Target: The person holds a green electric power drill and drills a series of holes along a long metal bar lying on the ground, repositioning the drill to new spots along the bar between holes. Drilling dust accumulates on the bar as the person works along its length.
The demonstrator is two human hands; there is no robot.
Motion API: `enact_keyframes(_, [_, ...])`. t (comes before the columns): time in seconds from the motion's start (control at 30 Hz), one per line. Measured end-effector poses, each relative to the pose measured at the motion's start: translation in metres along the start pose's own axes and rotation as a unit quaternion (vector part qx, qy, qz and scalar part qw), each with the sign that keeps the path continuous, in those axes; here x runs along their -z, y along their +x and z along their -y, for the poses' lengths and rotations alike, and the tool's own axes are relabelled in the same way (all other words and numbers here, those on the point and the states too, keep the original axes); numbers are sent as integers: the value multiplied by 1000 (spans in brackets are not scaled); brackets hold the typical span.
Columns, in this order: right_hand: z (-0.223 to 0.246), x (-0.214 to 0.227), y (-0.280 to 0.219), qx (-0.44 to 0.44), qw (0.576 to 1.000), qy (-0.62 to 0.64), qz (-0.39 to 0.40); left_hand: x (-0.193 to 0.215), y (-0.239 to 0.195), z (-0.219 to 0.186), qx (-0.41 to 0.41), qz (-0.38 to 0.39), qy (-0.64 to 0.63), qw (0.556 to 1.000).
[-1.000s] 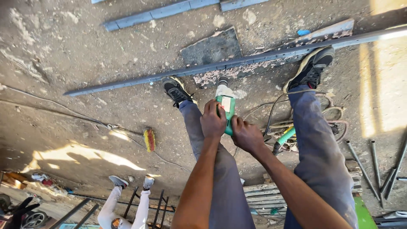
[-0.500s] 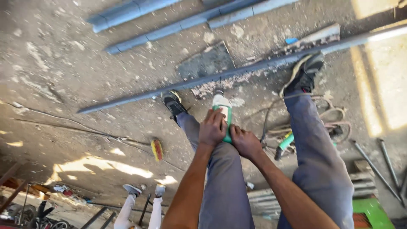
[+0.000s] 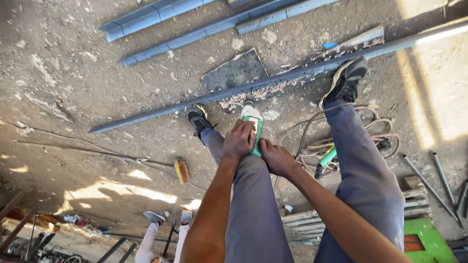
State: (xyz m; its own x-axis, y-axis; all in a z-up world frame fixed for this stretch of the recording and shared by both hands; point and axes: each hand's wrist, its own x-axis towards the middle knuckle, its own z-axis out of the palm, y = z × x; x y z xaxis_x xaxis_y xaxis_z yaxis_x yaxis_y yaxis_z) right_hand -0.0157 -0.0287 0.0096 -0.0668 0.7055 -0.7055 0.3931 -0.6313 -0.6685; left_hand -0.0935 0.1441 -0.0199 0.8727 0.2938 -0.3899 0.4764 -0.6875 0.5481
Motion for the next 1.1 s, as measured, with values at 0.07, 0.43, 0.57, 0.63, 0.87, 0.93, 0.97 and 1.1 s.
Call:
enact_keyframes(0.07, [-2, -14, -4, -1, 1000, 8, 7, 0, -6, -2, -2, 3, 0, 1000])
enact_keyframes(0.43, [-1, 29, -7, -23, 998, 36, 52, -21, 1, -4, -10, -25, 31, 999])
enact_keyframes(0.57, [-18, 25, -11, -31, 996, 47, 63, -27, 6, -16, 16, -23, 26, 999])
enact_keyframes(0.63, [-24, 24, -14, -34, 996, 45, 65, -28, 8, -22, 24, -18, 22, 999])
enact_keyframes(0.87, [-17, 17, -12, -35, 998, 37, 47, -29, 2, -10, 9, -11, 16, 1000])
enact_keyframes(0.93, [-16, 12, -14, -37, 998, 33, 43, -27, 1, -11, 4, -7, 12, 1000])
enact_keyframes(0.97, [-15, 14, -13, -35, 998, 30, 40, -27, 3, -10, 0, -15, 12, 1000])
enact_keyframes(1.1, [-5, 29, -11, -27, 999, 19, 42, -24, 5, -8, 0, -17, 9, 1000])
